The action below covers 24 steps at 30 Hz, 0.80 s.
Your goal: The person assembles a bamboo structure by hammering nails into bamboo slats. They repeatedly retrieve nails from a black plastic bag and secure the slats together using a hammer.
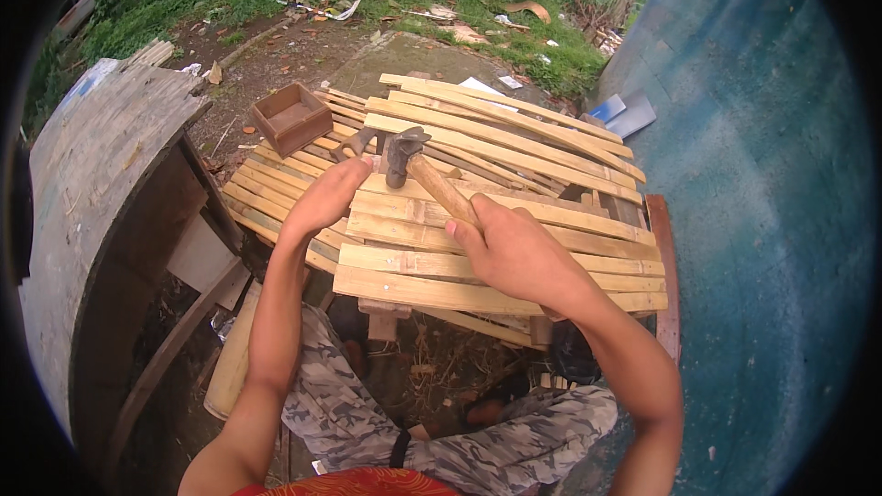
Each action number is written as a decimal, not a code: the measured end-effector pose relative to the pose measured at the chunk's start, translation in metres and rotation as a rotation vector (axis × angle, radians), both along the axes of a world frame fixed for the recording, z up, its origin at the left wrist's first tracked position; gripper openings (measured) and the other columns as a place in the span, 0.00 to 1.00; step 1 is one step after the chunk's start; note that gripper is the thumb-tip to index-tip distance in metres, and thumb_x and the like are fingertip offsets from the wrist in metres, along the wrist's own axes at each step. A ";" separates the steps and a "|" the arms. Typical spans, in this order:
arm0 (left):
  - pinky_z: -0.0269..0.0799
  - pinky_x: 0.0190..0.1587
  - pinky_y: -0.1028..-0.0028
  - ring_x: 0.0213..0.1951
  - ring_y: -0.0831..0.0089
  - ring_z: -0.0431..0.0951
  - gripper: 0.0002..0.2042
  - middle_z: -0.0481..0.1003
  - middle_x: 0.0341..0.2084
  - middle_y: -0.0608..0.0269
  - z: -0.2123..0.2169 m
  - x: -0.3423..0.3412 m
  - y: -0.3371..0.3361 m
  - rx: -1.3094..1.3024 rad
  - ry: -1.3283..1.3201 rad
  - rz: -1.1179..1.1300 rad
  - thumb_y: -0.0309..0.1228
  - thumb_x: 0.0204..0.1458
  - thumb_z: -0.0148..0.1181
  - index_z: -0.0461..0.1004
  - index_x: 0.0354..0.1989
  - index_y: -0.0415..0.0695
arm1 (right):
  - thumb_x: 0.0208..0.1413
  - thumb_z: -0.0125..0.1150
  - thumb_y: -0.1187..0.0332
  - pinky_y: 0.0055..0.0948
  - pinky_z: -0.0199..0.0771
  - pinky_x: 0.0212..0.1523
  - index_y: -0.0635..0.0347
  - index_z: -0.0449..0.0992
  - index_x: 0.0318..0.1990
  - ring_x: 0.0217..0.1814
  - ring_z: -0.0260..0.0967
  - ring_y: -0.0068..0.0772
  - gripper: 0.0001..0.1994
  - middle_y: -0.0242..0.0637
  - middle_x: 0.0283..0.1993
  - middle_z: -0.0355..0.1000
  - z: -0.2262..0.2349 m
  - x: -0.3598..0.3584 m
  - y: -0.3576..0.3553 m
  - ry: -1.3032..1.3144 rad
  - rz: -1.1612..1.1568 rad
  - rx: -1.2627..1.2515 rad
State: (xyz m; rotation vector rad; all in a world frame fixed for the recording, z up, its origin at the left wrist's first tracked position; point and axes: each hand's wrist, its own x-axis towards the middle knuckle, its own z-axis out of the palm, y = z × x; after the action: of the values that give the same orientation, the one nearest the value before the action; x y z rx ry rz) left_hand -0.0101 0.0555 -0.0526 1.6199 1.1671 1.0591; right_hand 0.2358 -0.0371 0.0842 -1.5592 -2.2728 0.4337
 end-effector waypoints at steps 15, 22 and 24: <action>0.70 0.47 0.70 0.39 0.74 0.72 0.23 0.76 0.36 0.60 0.001 -0.002 0.004 -0.081 0.027 -0.026 0.44 0.70 0.41 0.73 0.44 0.32 | 0.70 0.51 0.52 0.47 0.70 0.35 0.69 0.69 0.41 0.28 0.69 0.56 0.22 0.52 0.24 0.70 0.011 0.012 0.000 -0.047 -0.103 -0.168; 0.69 0.48 0.69 0.39 0.69 0.72 0.24 0.76 0.36 0.55 0.006 -0.002 -0.001 0.011 0.085 -0.019 0.45 0.70 0.40 0.72 0.43 0.31 | 0.69 0.54 0.53 0.45 0.66 0.27 0.68 0.68 0.38 0.19 0.62 0.45 0.21 0.47 0.21 0.67 0.022 0.008 -0.006 0.431 -0.081 0.084; 0.69 0.48 0.69 0.39 0.68 0.72 0.24 0.76 0.36 0.53 0.009 -0.002 -0.004 -0.015 0.096 -0.006 0.45 0.69 0.40 0.72 0.43 0.31 | 0.69 0.54 0.52 0.45 0.66 0.28 0.67 0.68 0.37 0.20 0.61 0.46 0.22 0.47 0.21 0.66 0.002 -0.004 -0.004 0.098 -0.078 0.040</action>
State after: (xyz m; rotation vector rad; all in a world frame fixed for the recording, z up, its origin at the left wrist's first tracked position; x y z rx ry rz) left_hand -0.0122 0.0511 -0.0436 1.6771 1.2291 0.9751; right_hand 0.2317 -0.0410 0.0862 -1.5658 -2.1272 0.4314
